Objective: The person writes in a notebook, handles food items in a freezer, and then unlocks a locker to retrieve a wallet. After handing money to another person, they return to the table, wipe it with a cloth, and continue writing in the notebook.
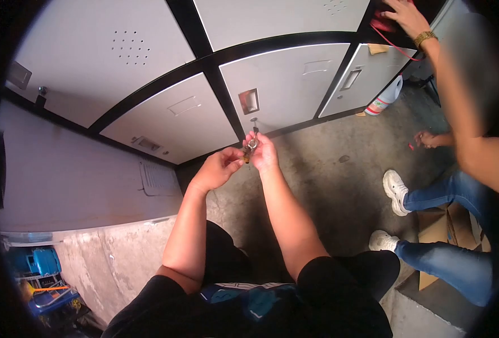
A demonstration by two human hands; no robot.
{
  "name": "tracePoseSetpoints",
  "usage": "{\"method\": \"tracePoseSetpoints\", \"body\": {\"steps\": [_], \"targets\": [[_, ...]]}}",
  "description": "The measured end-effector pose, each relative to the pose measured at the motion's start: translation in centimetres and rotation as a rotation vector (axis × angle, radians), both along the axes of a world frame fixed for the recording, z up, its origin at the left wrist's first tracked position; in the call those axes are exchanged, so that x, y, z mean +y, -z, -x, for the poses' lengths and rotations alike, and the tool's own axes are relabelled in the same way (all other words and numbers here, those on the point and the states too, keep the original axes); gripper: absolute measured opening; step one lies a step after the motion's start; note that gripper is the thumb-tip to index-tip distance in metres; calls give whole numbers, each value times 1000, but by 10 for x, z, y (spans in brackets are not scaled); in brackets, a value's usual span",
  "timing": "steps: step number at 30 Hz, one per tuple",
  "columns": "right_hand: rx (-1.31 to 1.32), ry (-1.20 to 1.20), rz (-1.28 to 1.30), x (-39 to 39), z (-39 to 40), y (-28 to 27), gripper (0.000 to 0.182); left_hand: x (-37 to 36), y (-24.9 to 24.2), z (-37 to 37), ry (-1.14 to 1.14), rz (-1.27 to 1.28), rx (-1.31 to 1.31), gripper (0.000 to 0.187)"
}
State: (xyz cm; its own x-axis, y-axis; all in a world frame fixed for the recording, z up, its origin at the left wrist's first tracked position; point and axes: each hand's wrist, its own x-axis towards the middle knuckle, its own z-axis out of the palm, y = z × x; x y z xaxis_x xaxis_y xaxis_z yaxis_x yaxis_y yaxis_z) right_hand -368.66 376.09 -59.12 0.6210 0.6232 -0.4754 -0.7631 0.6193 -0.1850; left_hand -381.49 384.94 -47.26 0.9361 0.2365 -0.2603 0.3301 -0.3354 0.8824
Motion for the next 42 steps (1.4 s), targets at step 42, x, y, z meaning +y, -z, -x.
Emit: {"method": "tracePoseSetpoints", "body": {"steps": [42], "targets": [[-453, -199, 628, -4, -19, -24, 21, -4, 8, -9, 26, 6, -15, 27]]}}
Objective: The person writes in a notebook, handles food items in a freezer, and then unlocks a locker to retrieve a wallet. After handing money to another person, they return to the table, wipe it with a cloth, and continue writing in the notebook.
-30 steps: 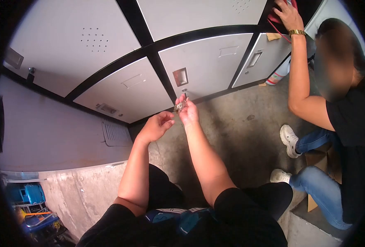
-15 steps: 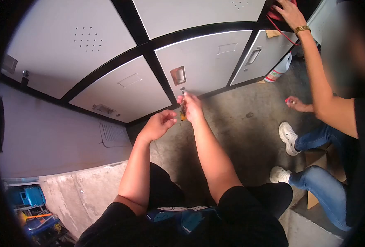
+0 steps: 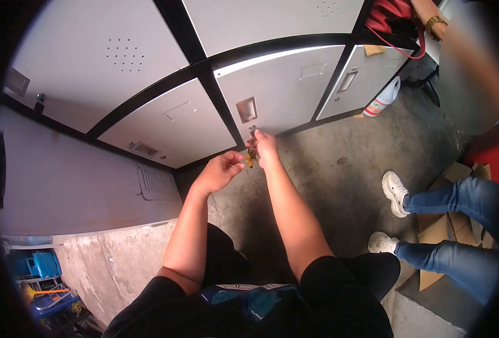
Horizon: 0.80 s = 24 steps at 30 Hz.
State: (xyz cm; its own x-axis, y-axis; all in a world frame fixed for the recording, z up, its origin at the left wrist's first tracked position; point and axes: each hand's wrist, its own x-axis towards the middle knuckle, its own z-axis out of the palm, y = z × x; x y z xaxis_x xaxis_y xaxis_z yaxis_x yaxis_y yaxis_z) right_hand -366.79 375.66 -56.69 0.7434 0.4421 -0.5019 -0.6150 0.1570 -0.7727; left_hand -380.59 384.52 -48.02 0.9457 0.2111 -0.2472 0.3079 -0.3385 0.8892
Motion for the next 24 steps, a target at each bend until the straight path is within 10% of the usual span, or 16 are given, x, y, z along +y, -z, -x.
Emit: {"method": "tracePoseSetpoints", "body": {"steps": [5, 15, 20, 22, 24], "targets": [[32, -84, -91, -51, 8, 9, 19, 1, -2, -2, -6, -48, 15, 28], [-520, -329, 539, -167, 7, -9, 26, -1, -9, -2, 7, -106, 27, 29], [-846, 8, 794, -198, -9, -38, 43, 1, -11, 3, -7, -92, 36, 29], [-255, 440, -5, -202, -10, -76, 37, 5, -7, 4, -24, -95, 37, 28], [-303, 508, -254, -210, -13, -122, 35, 9, 2, 5, -70, -96, -17, 28]]}}
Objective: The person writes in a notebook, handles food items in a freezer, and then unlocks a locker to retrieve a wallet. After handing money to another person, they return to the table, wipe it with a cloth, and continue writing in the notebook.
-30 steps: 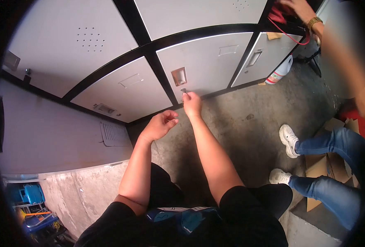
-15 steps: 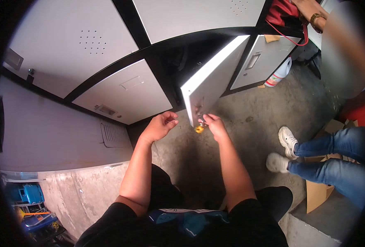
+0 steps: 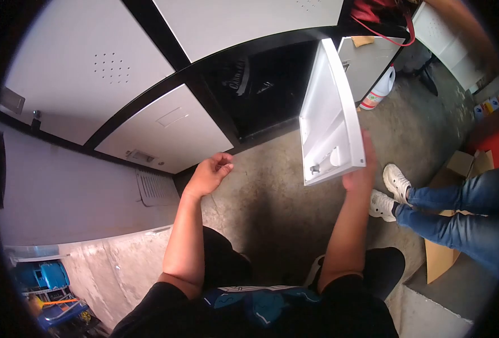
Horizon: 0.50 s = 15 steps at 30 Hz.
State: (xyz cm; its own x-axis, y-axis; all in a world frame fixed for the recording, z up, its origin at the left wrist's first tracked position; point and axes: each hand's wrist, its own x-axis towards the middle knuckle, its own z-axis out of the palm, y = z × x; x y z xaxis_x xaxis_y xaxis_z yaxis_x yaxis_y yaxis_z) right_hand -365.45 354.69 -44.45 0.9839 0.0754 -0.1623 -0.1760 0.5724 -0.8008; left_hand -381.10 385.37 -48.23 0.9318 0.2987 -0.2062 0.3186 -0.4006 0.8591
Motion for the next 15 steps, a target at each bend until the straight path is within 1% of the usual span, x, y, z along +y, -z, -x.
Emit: {"method": "tracePoseSetpoints", "body": {"steps": [1, 3, 4, 5, 8, 10, 12, 13, 14, 15], "targets": [[-138, -67, -108, -8, -2, -14, 35, 2, 2, -1, -20, -2, -30, 28], [-311, 90, 11, -3, 14, -58, 36, 5, 0, -3, -159, 5, -133, 29], [-516, 368, 306, 2, 22, -71, 39, 8, -1, -5, -228, 8, -186, 30], [-710, 645, 608, 8, 31, -82, 41, 14, 1, -7, -301, -58, -274, 34], [-1346, 1010, 322, 46, 59, -113, 39, 29, 3, -9, -489, -120, -431, 33], [-1487, 609, 426, 87, 40, -103, 31, 39, 10, -11, -501, -70, -477, 34], [-1199, 177, 485, 147, 13, -84, 15, 41, 9, -12, -511, -44, -491, 34], [-1034, 51, 527, 180, -16, -62, 16, 42, 10, -12, -506, -43, -488, 36], [-621, -300, 566, 206, -42, -42, 20, 43, 11, -11, -500, -44, -483, 37], [-724, -265, 846, 237, -69, -13, 23, 44, 12, -11, -494, -47, -481, 38]]}}
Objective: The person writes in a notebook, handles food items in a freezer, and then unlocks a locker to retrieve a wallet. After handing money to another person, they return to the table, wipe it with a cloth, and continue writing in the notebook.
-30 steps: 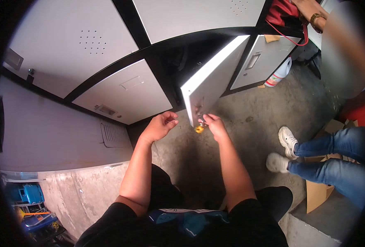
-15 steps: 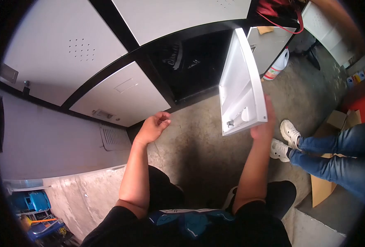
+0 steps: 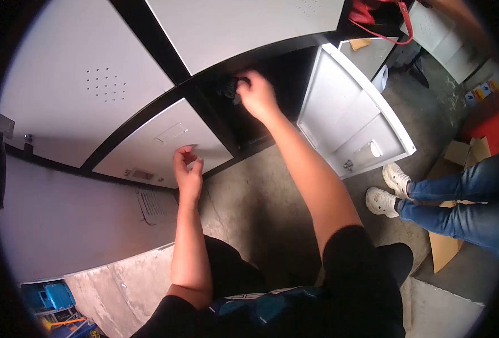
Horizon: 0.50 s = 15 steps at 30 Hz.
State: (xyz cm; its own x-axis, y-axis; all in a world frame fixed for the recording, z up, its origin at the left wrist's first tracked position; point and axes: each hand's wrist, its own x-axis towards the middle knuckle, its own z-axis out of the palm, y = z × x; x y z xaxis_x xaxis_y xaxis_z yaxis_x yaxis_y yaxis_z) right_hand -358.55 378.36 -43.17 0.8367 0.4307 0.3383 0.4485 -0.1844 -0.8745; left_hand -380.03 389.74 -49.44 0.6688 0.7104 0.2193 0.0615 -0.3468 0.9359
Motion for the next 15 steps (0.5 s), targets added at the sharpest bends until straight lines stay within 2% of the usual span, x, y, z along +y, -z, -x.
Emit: {"method": "tracePoseSetpoints", "body": {"steps": [1, 3, 5, 10, 13, 15], "targets": [[-162, 73, 235, 27, -21, 21, 27, 0, 1, 0, 2, -6, 2, 40], [26, -213, 396, 65, -38, 27, 34, -2, 3, 0, 8, -24, 7, 43], [22, -179, 395, 94, -47, 60, 35, 1, 4, 1, 29, -54, 41, 46], [121, -115, 782, 117, -62, 106, 37, 1, 4, 3, 58, -48, 57, 47], [163, -97, 886, 108, -60, 118, 39, 0, 4, 2, 72, -97, 52, 48], [96, 52, 783, 90, -62, 119, 39, -1, 4, 2, 74, -124, 56, 48]]}}
